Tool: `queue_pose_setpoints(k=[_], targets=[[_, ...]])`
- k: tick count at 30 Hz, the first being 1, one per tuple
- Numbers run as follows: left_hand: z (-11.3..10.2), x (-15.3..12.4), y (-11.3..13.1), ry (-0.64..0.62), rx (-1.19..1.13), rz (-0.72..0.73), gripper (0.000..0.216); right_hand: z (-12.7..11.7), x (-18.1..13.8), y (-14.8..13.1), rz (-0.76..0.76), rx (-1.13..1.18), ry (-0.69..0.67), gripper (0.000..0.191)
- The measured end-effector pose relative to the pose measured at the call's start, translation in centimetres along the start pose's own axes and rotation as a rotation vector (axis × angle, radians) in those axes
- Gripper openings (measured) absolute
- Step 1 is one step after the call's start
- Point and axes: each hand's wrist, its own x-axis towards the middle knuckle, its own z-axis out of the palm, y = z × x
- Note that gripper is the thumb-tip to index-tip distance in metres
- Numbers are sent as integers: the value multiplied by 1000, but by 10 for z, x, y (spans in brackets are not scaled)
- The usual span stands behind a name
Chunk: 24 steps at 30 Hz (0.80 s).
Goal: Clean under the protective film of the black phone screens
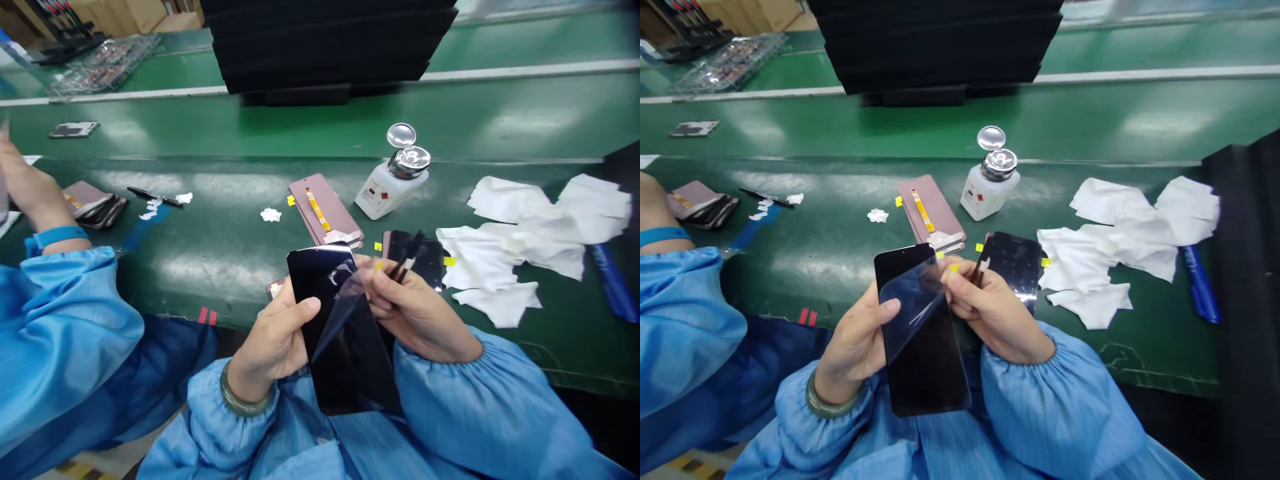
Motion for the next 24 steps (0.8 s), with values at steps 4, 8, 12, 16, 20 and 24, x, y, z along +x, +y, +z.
queue_pose_setpoints(k=[4, 8, 12, 16, 20, 24], targets=[[0, 4, 2, 18, 23, 4, 49, 5, 4, 0, 152, 140, -30, 37], [-3, 4, -3, -17, 2, 4, 45, 7, 4, 5, 132, 91, 83, 37], [-1, 2, -6, -87, 73, 50, 58, 12, 0, 6, -178, -233, 301, 25], [3, 1, -3, -50, 126, 16, 71, 13, -6, -7, -574, -740, 196, 6], [-1, 3, 1, -63, 126, 0, 67, 10, -7, -23, -579, -958, 24, 15], [-8, 5, 7, -62, 139, -56, 55, 3, 0, -35, -566, -967, -248, 34]])
